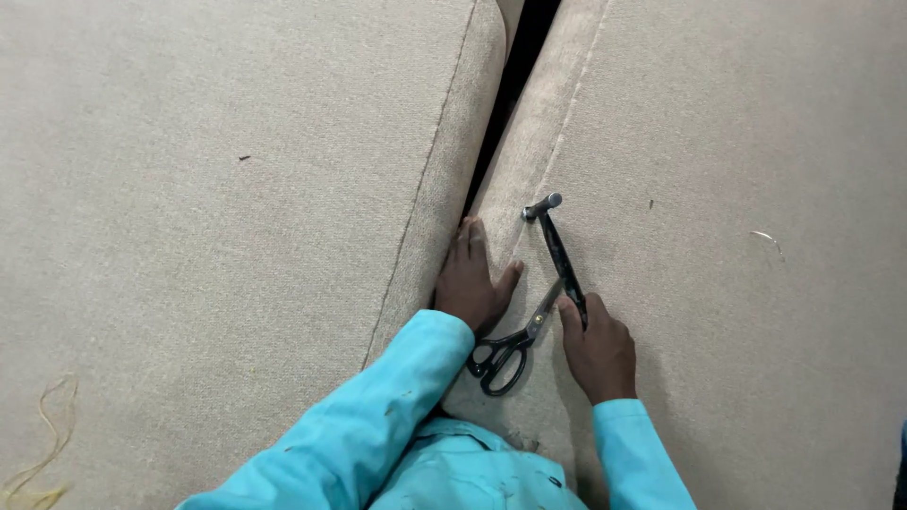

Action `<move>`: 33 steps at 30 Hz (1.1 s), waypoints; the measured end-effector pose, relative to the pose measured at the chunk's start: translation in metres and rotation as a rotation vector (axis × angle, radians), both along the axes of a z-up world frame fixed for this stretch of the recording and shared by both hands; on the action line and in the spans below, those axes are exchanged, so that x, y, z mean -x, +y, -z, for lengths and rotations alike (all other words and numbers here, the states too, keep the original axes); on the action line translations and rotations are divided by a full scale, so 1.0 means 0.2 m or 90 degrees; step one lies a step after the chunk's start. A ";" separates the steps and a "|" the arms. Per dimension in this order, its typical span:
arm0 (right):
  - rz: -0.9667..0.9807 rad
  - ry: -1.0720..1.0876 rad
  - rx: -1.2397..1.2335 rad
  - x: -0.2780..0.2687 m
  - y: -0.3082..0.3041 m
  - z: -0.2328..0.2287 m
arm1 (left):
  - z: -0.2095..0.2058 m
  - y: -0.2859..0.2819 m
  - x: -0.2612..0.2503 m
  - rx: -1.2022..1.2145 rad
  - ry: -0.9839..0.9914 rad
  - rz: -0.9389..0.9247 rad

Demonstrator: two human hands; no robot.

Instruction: The person uses a hammer to tap along the seam of a beige upholstered cushion. They also handle a pair of scissors and a yellow string, placing them on the cushion surface while working.

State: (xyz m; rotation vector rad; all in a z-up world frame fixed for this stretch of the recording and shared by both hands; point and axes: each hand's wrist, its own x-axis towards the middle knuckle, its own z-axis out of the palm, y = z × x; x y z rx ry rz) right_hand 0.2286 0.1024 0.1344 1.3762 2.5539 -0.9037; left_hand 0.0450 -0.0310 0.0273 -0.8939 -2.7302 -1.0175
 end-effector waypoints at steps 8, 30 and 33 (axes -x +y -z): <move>0.012 -0.025 0.028 0.04 -0.01 -0.02 | -0.03 -0.02 0.02 0.008 -0.069 0.012; 0.027 -0.006 0.055 0.03 0.00 0.00 | 0.16 0.38 0.20 0.021 0.084 -0.088; 0.030 -0.006 0.055 0.03 0.00 0.00 | 0.17 0.38 0.20 0.028 0.081 -0.084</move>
